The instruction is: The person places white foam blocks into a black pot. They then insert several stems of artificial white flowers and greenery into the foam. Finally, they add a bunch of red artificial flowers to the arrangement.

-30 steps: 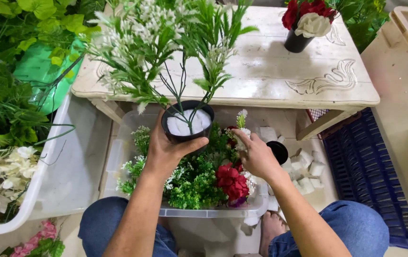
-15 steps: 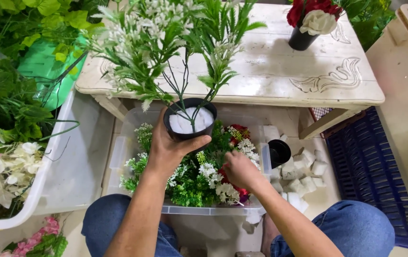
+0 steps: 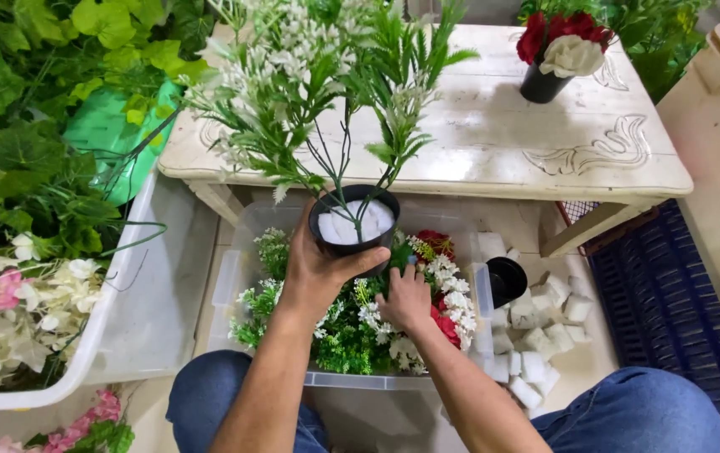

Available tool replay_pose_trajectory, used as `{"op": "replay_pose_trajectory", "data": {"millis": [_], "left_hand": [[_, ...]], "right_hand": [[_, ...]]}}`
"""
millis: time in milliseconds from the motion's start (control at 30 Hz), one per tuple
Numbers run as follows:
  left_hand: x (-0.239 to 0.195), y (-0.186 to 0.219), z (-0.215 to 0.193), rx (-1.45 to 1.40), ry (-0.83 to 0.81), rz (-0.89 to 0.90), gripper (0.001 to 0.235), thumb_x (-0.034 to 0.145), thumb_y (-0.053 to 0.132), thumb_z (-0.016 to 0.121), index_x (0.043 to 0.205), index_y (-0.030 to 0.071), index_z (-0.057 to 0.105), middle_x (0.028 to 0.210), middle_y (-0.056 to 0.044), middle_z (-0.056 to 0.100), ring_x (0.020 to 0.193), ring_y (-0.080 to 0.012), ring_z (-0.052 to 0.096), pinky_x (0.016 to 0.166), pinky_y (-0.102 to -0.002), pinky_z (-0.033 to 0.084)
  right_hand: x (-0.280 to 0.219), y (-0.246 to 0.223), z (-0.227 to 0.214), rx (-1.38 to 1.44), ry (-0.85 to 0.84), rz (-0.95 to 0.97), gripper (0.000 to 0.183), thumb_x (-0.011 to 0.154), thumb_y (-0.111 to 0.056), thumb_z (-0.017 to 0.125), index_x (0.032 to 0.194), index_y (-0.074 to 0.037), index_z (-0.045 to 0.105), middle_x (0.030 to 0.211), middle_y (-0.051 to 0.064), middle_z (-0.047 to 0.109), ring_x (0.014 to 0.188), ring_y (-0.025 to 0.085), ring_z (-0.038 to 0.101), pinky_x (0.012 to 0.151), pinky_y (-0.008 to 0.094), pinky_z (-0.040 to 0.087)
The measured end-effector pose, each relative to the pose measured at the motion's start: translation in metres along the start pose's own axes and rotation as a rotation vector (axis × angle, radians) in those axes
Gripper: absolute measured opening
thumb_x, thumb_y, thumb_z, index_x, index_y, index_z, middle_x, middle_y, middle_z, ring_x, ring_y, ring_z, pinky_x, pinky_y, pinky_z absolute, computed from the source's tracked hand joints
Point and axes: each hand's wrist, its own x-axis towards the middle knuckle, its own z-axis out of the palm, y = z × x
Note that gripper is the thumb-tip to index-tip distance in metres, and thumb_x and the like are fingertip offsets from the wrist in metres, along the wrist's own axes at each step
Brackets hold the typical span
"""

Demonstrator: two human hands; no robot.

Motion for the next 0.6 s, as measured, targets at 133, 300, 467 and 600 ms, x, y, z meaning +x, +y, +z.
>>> {"op": "replay_pose_trajectory", "data": {"millis": [133,300,467,600], "left_hand": [[0.0,-0.003,-0.004,0.026,0.002,0.003,0.086,0.061,0.02,0.098,0.132,-0.002,0.056,0.123,-0.022,0.066,0.12,-0.0278,0.058,0.099,-0.05,0.048],[0.002,-0.011,-0.005,-0.004,-0.028,-0.016,0.088,0.063,0.021,0.098,0.138,0.003,0.055,0.127,-0.021,0.065,0.126,-0.0322,0.058,0.104,-0.051,0.049],[-0.001,-0.009,-0.006,0.033,-0.055,-0.008,0.086,0.066,0.019,0.097,0.137,0.001,0.053,0.125,-0.023,0.063,0.126,-0.0338,0.056,0.104,-0.052,0.047],[-0.002,-0.007,-0.006,0.048,-0.032,-0.012,0.087,0.064,0.017,0.098,0.137,0.002,0.053,0.127,-0.021,0.063,0.125,-0.0265,0.055,0.105,-0.048,0.047]], "right_hand": [[-0.003,-0.02,-0.035,0.063,0.156,-0.023,0.053,0.083,-0.052,0.063,0.111,-0.007,0.059,0.108,0.019,0.052,0.108,0.05,0.059,0.08,0.053,0.055],[-0.033,-0.072,-0.117,0.71,0.121,-0.129,0.069,0.088,-0.038,0.062,0.139,0.005,0.046,0.125,0.035,0.05,0.114,0.061,0.056,0.087,0.065,0.054],[-0.046,-0.068,-0.059,0.574,-0.189,-0.203,0.096,0.094,-0.058,0.06,0.162,-0.007,0.016,0.154,0.043,0.021,0.127,0.056,0.054,0.099,0.066,0.048],[-0.075,-0.053,-0.07,0.424,-0.23,-0.26,0.115,0.086,-0.04,0.077,0.164,-0.005,0.002,0.159,0.039,0.017,0.125,0.055,0.056,0.094,0.067,0.052]]}}
